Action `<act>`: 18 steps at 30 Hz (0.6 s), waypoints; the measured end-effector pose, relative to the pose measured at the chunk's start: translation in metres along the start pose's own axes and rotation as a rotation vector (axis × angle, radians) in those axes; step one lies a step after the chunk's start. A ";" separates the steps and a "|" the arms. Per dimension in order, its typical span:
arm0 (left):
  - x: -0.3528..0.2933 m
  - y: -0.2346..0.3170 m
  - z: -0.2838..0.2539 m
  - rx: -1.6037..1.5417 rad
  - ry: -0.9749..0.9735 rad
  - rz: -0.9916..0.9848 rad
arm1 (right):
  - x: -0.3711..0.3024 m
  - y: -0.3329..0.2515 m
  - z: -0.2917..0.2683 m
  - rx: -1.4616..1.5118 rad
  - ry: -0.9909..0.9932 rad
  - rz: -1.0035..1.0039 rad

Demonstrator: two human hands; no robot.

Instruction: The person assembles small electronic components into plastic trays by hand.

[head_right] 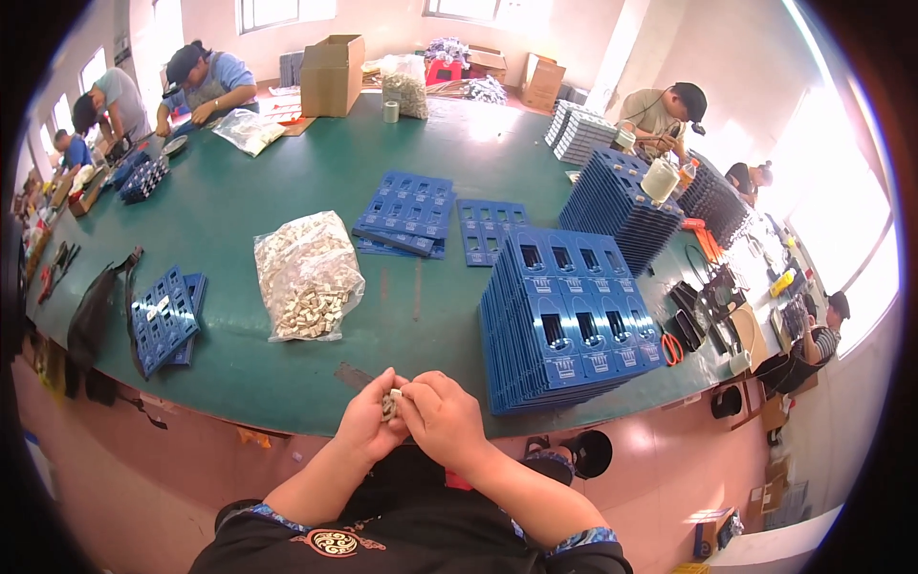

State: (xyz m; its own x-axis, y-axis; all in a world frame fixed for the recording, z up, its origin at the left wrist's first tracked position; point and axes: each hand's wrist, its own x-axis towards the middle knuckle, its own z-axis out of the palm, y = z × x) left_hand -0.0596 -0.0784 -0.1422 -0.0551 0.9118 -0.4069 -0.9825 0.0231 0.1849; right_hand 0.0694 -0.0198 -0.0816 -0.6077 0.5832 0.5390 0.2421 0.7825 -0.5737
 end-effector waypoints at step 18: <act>-0.044 0.007 -0.002 0.547 -0.150 -0.106 | -0.027 -0.009 -0.032 0.034 -0.282 0.065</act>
State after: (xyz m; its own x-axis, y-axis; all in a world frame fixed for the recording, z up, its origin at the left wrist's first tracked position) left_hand -0.0640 -0.1194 -0.1251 0.1039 0.9403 -0.3242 -0.7438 0.2899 0.6022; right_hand 0.1084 -0.0360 -0.0711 -0.7791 0.5443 0.3110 0.2643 0.7350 -0.6244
